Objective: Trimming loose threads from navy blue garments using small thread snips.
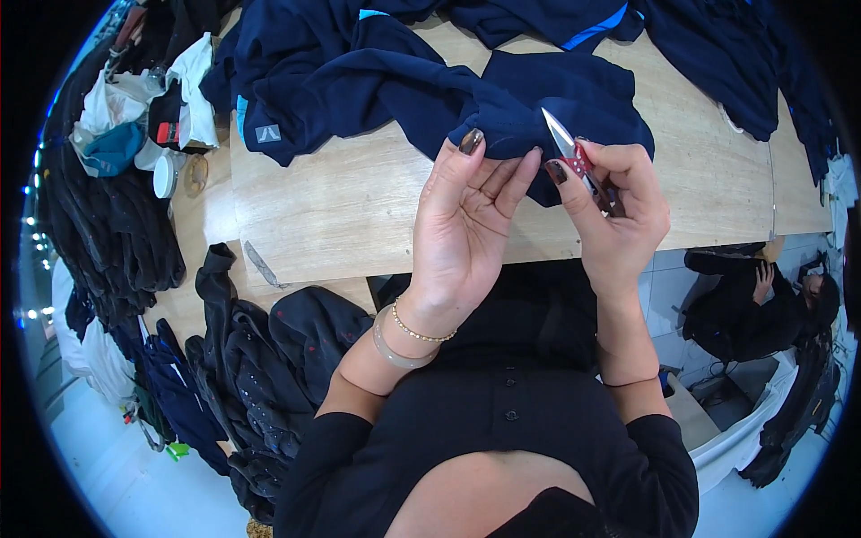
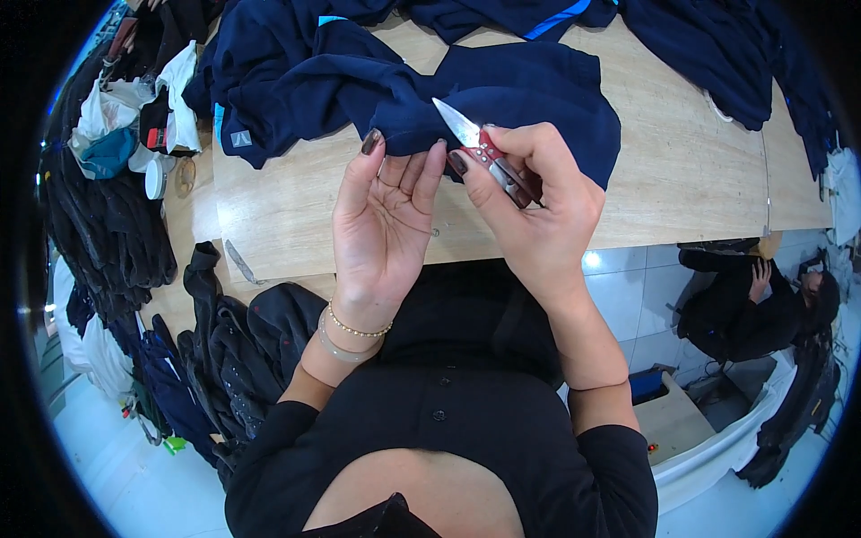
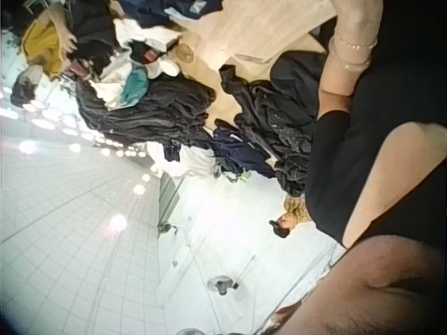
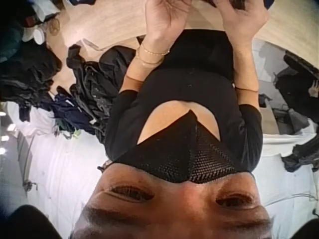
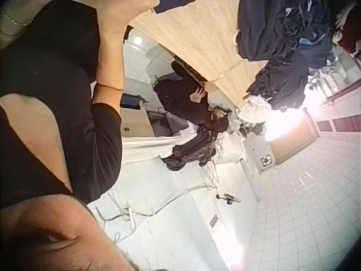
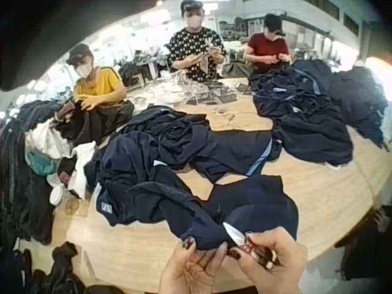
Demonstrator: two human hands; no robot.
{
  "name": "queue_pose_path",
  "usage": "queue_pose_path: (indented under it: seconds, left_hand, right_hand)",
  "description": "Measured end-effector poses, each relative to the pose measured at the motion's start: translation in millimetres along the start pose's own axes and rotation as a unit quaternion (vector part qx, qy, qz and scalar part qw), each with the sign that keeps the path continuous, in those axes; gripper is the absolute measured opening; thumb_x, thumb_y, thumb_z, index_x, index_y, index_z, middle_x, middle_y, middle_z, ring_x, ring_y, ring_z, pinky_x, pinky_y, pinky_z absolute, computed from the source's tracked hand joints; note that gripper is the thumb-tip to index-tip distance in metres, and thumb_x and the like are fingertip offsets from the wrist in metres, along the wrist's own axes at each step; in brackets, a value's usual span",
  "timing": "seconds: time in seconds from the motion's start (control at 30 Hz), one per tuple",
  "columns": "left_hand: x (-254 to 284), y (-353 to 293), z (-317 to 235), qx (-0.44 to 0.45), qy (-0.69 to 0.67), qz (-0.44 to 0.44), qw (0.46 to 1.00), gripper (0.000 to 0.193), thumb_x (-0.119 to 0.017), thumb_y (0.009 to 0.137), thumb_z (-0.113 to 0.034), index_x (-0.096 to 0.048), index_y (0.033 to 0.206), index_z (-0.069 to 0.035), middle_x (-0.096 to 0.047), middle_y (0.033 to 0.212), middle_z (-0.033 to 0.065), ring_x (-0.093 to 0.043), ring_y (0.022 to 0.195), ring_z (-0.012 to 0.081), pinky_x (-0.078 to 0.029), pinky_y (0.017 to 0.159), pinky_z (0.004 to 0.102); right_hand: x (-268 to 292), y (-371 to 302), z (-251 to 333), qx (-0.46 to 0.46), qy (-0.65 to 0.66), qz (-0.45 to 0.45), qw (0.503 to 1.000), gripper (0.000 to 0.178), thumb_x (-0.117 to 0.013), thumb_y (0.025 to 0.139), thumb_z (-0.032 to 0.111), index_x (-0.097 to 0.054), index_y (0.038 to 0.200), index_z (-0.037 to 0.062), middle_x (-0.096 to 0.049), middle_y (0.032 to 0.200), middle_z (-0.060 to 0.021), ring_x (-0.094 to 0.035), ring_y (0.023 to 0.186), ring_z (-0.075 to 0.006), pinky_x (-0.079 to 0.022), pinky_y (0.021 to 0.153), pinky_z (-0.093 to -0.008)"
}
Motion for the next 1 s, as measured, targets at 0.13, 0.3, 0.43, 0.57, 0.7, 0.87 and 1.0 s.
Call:
queue_pose_path:
  seconds: [0.13,0.3,0.43,0.57,0.7,0.87,1.0]
  left_hand:
    - [0.9,-0.1,-0.2,0.008,0.004,-0.012,1.000,0.017,-0.053,0.096,-0.017,-0.059,0.108,-0.005,-0.066,0.107,0.0088,-0.062,0.106,0.0201,-0.047,0.102,0.0361]
    - [-0.9,-0.4,0.1,0.016,-0.007,0.009,1.000,0.018,-0.051,0.097,-0.018,-0.059,0.108,-0.006,-0.067,0.107,0.0098,-0.063,0.105,0.0199,-0.047,0.102,0.0361]
    - [2.7,-0.7,0.9,0.014,0.007,0.000,1.000,0.018,-0.050,0.098,-0.019,-0.058,0.107,-0.007,-0.067,0.105,0.0085,-0.063,0.104,0.0191,-0.046,0.102,0.0356]
    - [0.3,-1.1,5.4,0.023,0.024,0.005,0.999,0.016,-0.050,0.098,-0.022,-0.057,0.105,-0.010,-0.066,0.106,0.0051,-0.060,0.105,0.0158,-0.041,0.100,0.0329]
    - [-0.8,-3.2,7.0,0.030,0.041,-0.005,0.999,0.016,-0.050,0.098,-0.023,-0.058,0.106,-0.011,-0.065,0.109,0.0030,-0.057,0.107,0.0139,-0.037,0.100,0.0309]
    - [-2.9,-2.5,7.1,0.024,0.047,-0.006,0.999,0.019,-0.050,0.098,-0.023,-0.057,0.111,-0.011,-0.064,0.112,0.0028,-0.056,0.109,0.0135,-0.035,0.102,0.0305]
    - [1.4,-0.6,4.6,0.010,0.038,-0.010,0.999,0.022,-0.050,0.098,-0.023,-0.057,0.114,-0.010,-0.064,0.114,0.0032,-0.056,0.112,0.0142,-0.035,0.103,0.0317]
  right_hand:
    - [0.4,-3.8,1.9,0.037,-0.005,-0.011,0.999,0.024,-0.078,0.074,0.001,-0.063,0.093,-0.0016,-0.062,0.075,-0.0030,-0.051,0.061,-0.0030,-0.043,0.054,-0.0173]
    - [3.4,-8.1,12.0,0.126,-0.023,-0.024,0.991,0.029,-0.079,0.069,0.000,-0.063,0.093,-0.0022,-0.063,0.078,-0.0079,-0.055,0.061,-0.0101,-0.044,0.054,-0.0218]
    - [0.5,-7.9,20.4,0.144,-0.058,-0.006,0.988,0.030,-0.080,0.065,0.000,-0.062,0.090,-0.0027,-0.062,0.076,-0.0106,-0.055,0.060,-0.0182,-0.045,0.053,-0.0253]
    - [-6.5,-8.9,26.8,0.160,-0.070,-0.018,0.984,0.029,-0.080,0.064,0.001,-0.062,0.086,-0.0021,-0.061,0.073,-0.0109,-0.052,0.058,-0.0191,-0.042,0.050,-0.0260]
    - [-7.8,-8.5,29.5,0.169,-0.072,-0.033,0.983,0.028,-0.080,0.064,0.000,-0.062,0.085,-0.0018,-0.061,0.071,-0.0104,-0.051,0.057,-0.0183,-0.040,0.048,-0.0256]
    - [-7.8,-9.1,23.5,0.140,-0.083,-0.041,0.986,0.025,-0.079,0.068,0.000,-0.062,0.086,-0.0008,-0.058,0.068,-0.0066,-0.049,0.055,-0.0138,-0.040,0.048,-0.0237]
    - [-1.1,-10.7,3.8,0.061,-0.049,-0.076,0.994,0.025,-0.077,0.073,0.000,-0.061,0.092,-0.0006,-0.059,0.076,-0.0060,-0.051,0.062,-0.0096,-0.043,0.055,-0.0216]
Point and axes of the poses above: each hand's wrist, its own y-axis towards the middle knuckle, its own x-axis out of the back of the hand, z = x × y, the point moved 10 cm from there along y, towards the middle knuckle
